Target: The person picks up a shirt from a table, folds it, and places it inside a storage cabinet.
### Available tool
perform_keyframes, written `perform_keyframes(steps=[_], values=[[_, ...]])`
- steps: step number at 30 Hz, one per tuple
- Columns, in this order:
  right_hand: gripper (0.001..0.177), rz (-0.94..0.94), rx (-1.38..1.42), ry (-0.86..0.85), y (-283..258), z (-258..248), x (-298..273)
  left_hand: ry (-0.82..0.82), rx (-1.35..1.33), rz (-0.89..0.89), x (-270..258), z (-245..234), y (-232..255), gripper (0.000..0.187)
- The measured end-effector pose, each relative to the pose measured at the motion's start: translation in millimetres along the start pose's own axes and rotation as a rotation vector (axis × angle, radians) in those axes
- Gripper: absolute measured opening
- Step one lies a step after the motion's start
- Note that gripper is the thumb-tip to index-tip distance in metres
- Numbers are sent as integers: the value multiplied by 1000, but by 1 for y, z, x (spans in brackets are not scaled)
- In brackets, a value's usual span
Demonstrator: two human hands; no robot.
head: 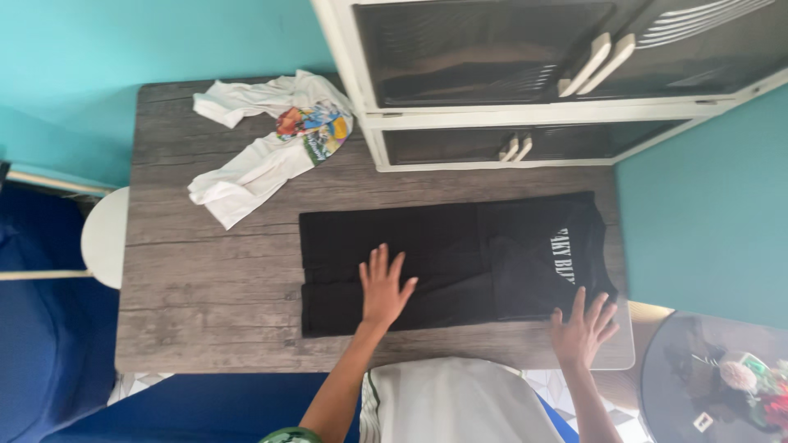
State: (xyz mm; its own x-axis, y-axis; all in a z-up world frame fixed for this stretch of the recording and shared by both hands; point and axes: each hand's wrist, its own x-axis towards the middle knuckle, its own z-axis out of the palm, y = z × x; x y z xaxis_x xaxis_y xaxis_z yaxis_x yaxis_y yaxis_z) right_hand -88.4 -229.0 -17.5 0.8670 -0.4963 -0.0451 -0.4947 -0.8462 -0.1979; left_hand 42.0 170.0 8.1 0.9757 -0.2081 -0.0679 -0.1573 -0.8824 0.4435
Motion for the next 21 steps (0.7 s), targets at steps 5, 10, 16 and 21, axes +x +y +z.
perform_keyframes(steps=[5,10,16,21], values=[[72,-237,90,-84,-56,26,2,111,39,-226,-70,-8,-60,54],[71,-234,99,-159,-79,44,3,206,49,-324,-94,-9,-77,55],[71,-241,20,-125,-95,38,5,17,187,-300,-64,-13,-55,54],[67,-333,20,-139,-118,51,19,50,78,17,-44,24,-25,60]])
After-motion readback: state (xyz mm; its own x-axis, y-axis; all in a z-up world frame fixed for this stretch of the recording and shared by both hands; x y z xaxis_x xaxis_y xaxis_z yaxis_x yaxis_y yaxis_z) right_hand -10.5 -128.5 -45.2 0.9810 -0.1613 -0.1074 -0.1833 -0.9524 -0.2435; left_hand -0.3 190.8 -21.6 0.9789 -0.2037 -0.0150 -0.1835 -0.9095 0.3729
